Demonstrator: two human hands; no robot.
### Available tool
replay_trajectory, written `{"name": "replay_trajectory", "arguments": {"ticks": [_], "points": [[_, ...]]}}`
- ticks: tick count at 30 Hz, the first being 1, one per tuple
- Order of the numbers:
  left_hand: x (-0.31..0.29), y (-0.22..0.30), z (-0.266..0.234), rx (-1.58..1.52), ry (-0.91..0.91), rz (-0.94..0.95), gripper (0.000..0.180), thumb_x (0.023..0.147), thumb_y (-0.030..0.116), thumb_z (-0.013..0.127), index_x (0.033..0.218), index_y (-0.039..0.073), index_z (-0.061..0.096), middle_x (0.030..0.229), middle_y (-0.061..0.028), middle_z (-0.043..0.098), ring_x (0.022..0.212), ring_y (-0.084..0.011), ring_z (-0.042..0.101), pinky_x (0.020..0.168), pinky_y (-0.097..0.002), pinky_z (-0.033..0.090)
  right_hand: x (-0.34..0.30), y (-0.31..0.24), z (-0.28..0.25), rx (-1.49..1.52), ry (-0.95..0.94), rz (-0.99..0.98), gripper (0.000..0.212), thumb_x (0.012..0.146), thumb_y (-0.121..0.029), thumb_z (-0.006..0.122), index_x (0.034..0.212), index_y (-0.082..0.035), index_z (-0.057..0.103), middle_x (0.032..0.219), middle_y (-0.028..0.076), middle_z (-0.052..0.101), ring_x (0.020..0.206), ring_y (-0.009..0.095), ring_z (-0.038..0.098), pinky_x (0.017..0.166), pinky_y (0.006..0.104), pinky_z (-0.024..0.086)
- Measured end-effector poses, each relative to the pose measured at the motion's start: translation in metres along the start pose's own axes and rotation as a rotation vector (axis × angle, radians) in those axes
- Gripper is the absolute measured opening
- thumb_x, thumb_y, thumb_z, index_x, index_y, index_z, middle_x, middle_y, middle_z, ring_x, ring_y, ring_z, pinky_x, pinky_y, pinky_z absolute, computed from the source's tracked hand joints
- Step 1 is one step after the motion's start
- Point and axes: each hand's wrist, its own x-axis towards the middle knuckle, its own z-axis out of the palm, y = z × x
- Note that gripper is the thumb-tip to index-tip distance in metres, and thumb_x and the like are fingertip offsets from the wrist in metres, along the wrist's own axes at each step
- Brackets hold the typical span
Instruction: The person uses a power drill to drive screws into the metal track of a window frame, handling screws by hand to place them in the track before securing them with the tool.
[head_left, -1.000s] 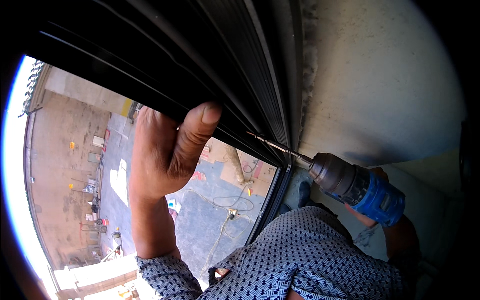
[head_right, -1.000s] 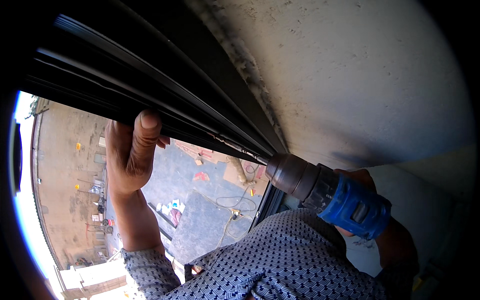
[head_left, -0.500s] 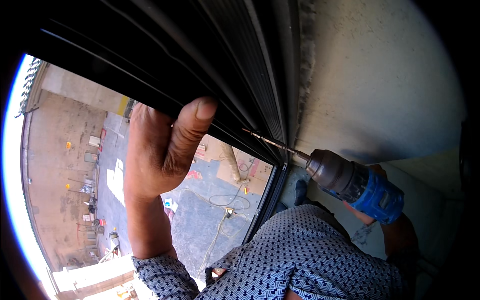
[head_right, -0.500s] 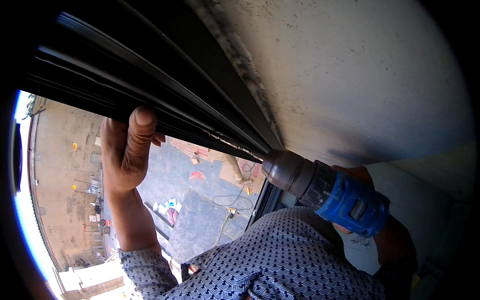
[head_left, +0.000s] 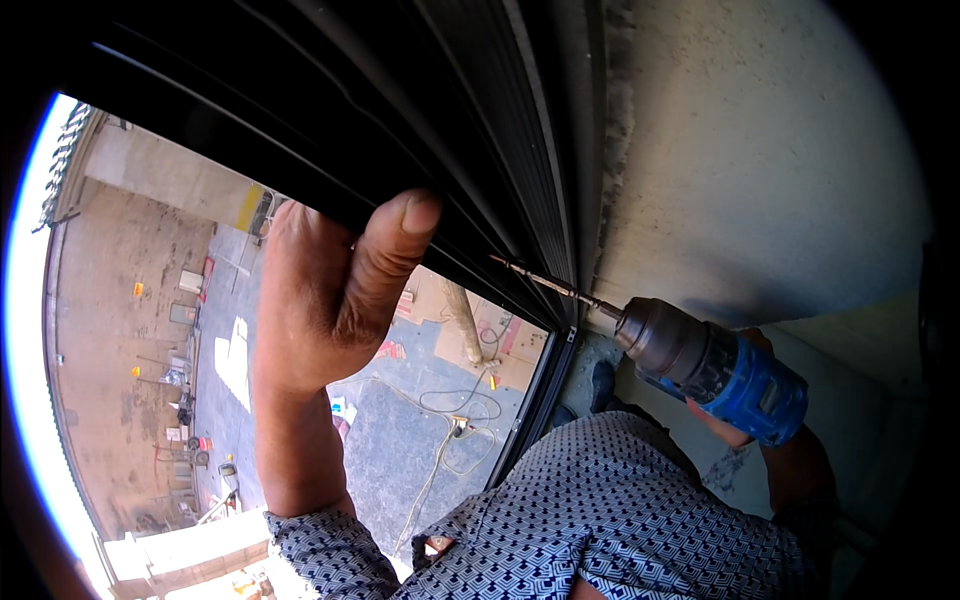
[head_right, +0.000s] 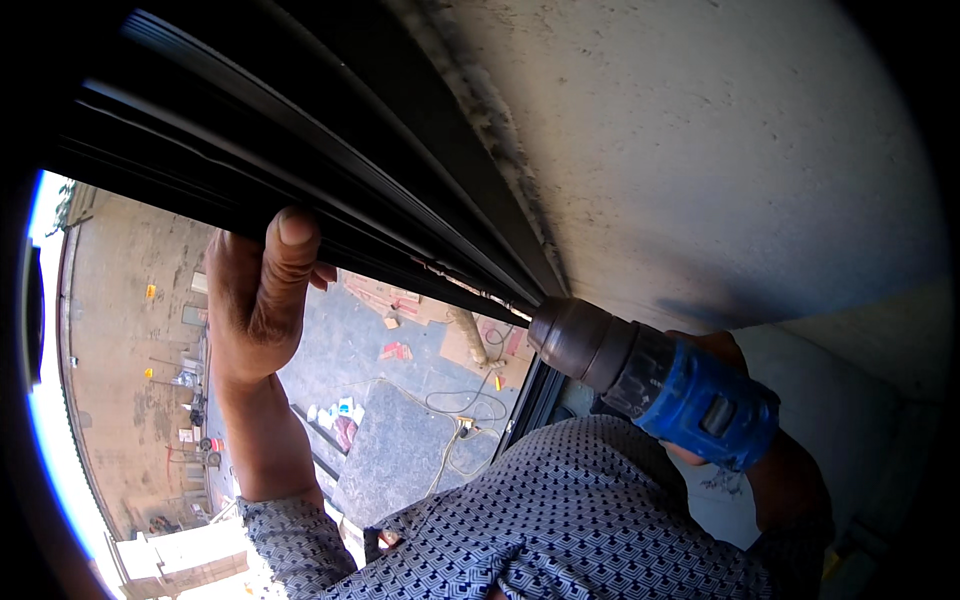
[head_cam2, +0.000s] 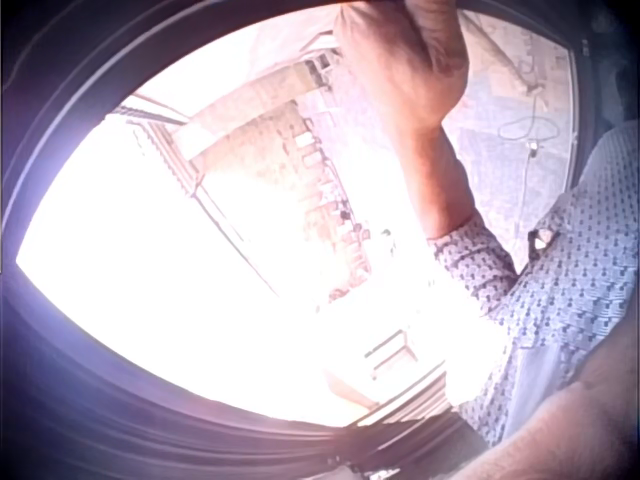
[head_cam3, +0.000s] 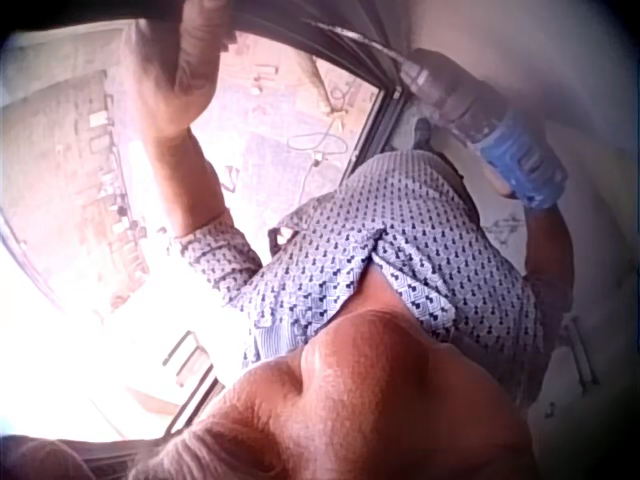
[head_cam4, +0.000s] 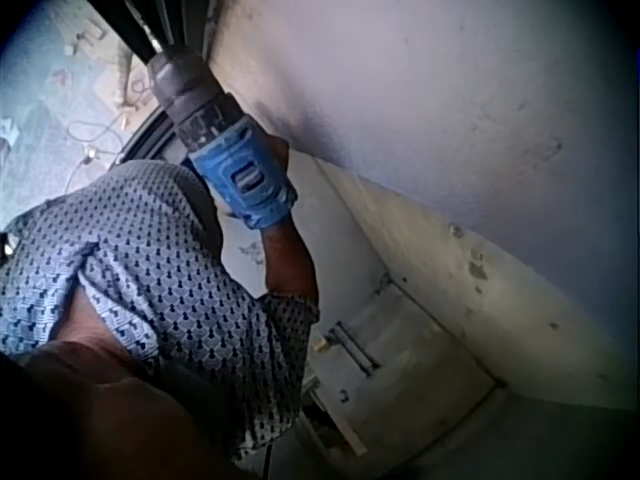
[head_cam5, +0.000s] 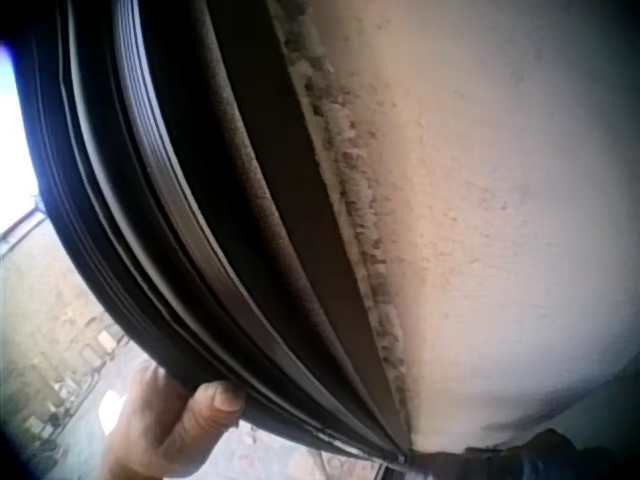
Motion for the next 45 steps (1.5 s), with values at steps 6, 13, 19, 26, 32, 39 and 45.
{"name": "replay_trajectory", "arguments": {"ticks": [6,13,19,26,32,39,45], "points": [[0.000,-0.001,-0.001,0.034,-0.007,0.007,0.027,0.101,0.027,0.064,0.097,0.001,0.064,0.076,-0.0069,0.062,0.068,-0.0199,0.057,0.063,-0.0320,0.045,0.008,0.002,0.001,0.198,0.016,-0.134,0.047,0.070,-0.041,0.087,0.080,-0.008,0.055,0.065,-0.002,0.059,0.050,0.010,0.057,0.050,0.0230,0.049],[-0.001,0.002,-0.002,0.025,-0.025,-0.058,0.027,0.101,0.027,0.065,0.096,0.001,0.063,0.076,-0.0067,0.061,0.068,-0.0194,0.057,0.063,-0.0317,0.044,0.005,0.004,0.003,0.193,0.044,-0.173,0.046,0.071,-0.042,0.085,0.078,-0.009,0.054,0.064,-0.002,0.058,0.049,0.010,0.056,0.050,0.0228,0.049],[0.000,0.002,-0.001,0.024,-0.029,-0.018,0.025,0.102,0.024,0.064,0.096,0.000,0.062,0.074,-0.0057,0.060,0.066,-0.0187,0.055,0.062,-0.0317,0.044,0.008,0.001,0.003,0.295,0.030,-0.135,0.040,0.071,-0.034,0.085,0.076,-0.011,0.053,0.061,-0.004,0.055,0.047,0.009,0.052,0.048,0.0227,0.047],[0.001,0.002,-0.001,0.085,-0.033,0.001,0.043,0.103,0.042,0.056,0.095,0.001,0.064,0.072,-0.0036,0.062,0.063,-0.0130,0.066,0.054,-0.0233,0.051,0.003,0.004,0.002,0.254,-0.001,-0.083,0.041,0.068,-0.032,0.087,0.075,-0.011,0.052,0.060,-0.004,0.053,0.046,0.009,0.051,0.047,0.0229,0.044],[-0.001,0.004,0.000,0.021,-0.019,-0.041,0.028,0.102,0.027,0.063,0.093,0.000,0.062,0.071,-0.0047,0.058,0.063,-0.0174,0.054,0.059,-0.0312,0.043,0.008,0.000,0.006,0.137,0.085,-0.185,0.046,0.071,-0.041,0.085,0.071,-0.012,0.050,0.059,-0.005,0.051,0.047,0.009,0.050,0.046,0.0233,0.043],[-0.001,0.006,0.001,0.009,0.004,-0.028,0.029,0.102,0.027,0.063,0.091,0.000,0.061,0.070,-0.0044,0.056,0.062,-0.0168,0.051,0.059,-0.0310,0.041,0.000,0.010,0.005,0.112,0.057,-0.214,0.047,0.078,-0.048,0.078,0.069,-0.013,0.048,0.059,-0.004,0.050,0.046,0.009,0.049,0.046,0.0232,0.042],[-0.001,0.010,-0.002,0.022,-0.011,-0.060,0.029,0.102,0.027,0.063,0.091,0.000,0.061,0.070,-0.0044,0.057,0.062,-0.0167,0.051,0.059,-0.0309,0.041,-0.011,0.004,-0.014,-0.148,-0.129,-0.057,0.044,0.069,-0.021,0.086,0.108,-0.007,0.070,0.097,0.009,0.074,0.083,0.024,0.071,0.071,0.0316,0.054]]}}
